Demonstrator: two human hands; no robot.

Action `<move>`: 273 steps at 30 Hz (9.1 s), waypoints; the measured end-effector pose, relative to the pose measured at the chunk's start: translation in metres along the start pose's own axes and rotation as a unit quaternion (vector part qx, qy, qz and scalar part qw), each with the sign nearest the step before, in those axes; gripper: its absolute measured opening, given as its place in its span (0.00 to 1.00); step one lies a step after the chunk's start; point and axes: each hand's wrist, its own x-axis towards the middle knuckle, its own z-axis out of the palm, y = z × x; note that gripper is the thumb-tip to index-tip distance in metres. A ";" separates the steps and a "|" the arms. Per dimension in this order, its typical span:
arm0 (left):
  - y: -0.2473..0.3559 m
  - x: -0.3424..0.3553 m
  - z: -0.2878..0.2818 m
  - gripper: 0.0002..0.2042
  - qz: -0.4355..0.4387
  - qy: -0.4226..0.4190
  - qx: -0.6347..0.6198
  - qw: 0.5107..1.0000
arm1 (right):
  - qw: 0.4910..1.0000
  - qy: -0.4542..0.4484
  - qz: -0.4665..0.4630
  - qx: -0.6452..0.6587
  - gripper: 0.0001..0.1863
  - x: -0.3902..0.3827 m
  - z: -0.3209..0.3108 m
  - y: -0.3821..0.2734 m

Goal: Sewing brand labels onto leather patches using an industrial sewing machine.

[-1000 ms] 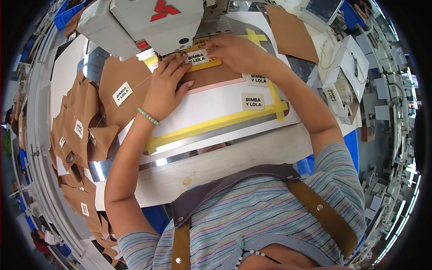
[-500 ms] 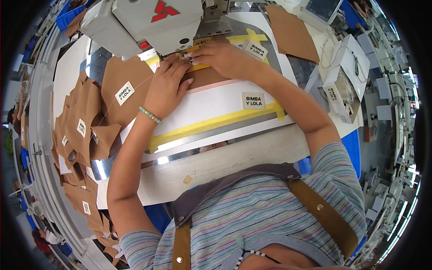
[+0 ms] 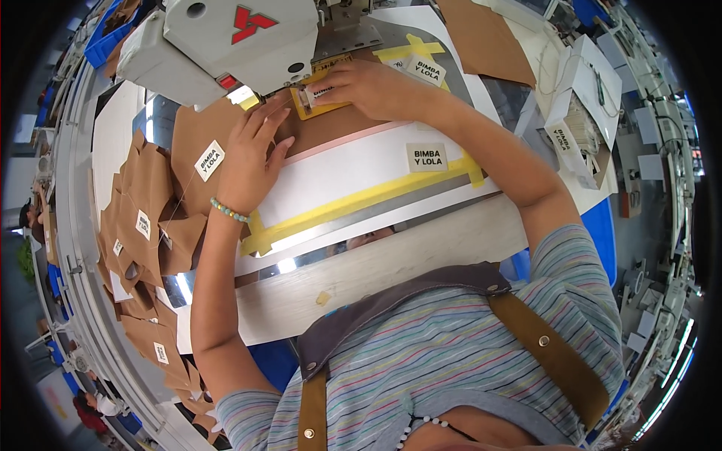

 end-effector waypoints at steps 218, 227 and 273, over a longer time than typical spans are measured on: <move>0.030 -0.081 -0.033 0.15 -0.043 -0.026 0.020 0.999 | 0.890 0.091 0.428 -0.132 0.14 -0.135 -0.120 0.021; 0.041 -0.064 -0.030 0.14 -0.028 -0.034 0.004 0.999 | 0.909 -0.075 0.407 0.041 0.19 -0.146 -0.145 -0.005; 0.029 -0.071 -0.005 0.13 -0.063 0.014 -0.059 0.996 | 0.821 -0.017 0.418 0.389 0.12 -0.120 -0.117 -0.017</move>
